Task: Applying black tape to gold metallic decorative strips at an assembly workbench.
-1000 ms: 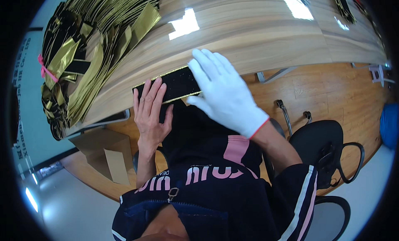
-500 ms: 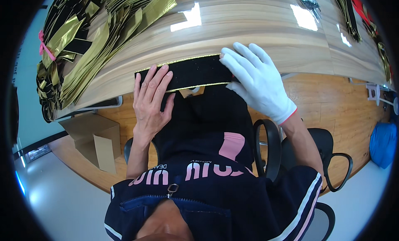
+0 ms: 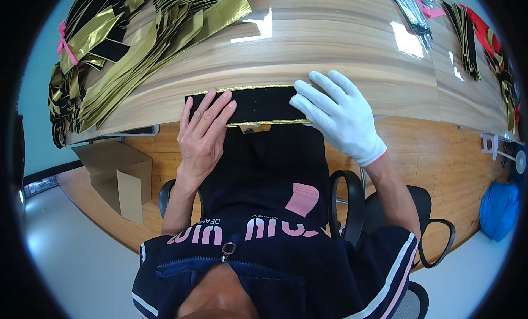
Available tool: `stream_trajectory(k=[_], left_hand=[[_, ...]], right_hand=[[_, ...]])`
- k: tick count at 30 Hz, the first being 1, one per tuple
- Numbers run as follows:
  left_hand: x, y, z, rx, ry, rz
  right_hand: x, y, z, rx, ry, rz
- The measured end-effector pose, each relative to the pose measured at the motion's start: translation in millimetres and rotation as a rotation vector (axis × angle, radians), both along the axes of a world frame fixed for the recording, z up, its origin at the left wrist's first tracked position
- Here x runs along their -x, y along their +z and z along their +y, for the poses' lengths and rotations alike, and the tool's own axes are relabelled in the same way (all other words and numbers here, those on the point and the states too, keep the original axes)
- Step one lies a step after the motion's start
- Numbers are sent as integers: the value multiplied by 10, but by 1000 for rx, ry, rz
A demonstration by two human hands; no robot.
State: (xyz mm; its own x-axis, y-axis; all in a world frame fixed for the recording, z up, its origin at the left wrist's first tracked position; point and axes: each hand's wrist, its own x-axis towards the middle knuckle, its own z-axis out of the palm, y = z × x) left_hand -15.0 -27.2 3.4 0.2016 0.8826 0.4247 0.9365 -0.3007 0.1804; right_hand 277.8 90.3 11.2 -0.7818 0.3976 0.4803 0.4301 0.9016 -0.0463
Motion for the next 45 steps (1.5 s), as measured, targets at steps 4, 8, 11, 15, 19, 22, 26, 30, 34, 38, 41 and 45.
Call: stream_trajectory(k=[4, 8, 11, 15, 19, 22, 26, 30, 34, 38, 41, 45], left_hand=[[8, 9, 20, -8, 0, -12], [11, 19, 25, -3, 4, -12], [14, 4, 19, -4, 2, -16], [23, 6, 11, 11, 5, -8], [50, -19, -3, 15, -4, -13], [59, -46, 1, 13, -12, -9], [54, -72, 5, 5, -22, -21], [23, -73, 9, 0, -27, -44], [14, -104, 20, -20, -19, -10], [27, -98, 13, -22, -20, -12], [61, -105, 9, -48, -19, -30], [148, -203, -6, -101, -67, -31]], right_hand=[[-2, -11, 20, -10, 0, 2], [28, 44, 22, -32, 23, 37], [74, 96, -24, -25, 54, 56], [50, 43, -25, -43, 71, 26], [22, -19, -24, -64, 77, 20], [18, -47, -37, -75, 73, 31], [-98, 7, -51, -37, 29, 13], [-287, 14, -107, 27, -105, 88], [-236, 67, -200, 76, -114, 59], [-34, 77, -224, 130, -93, 30], [58, 41, -171, 111, -62, 4], [31, -64, -136, 40, -63, -28]])
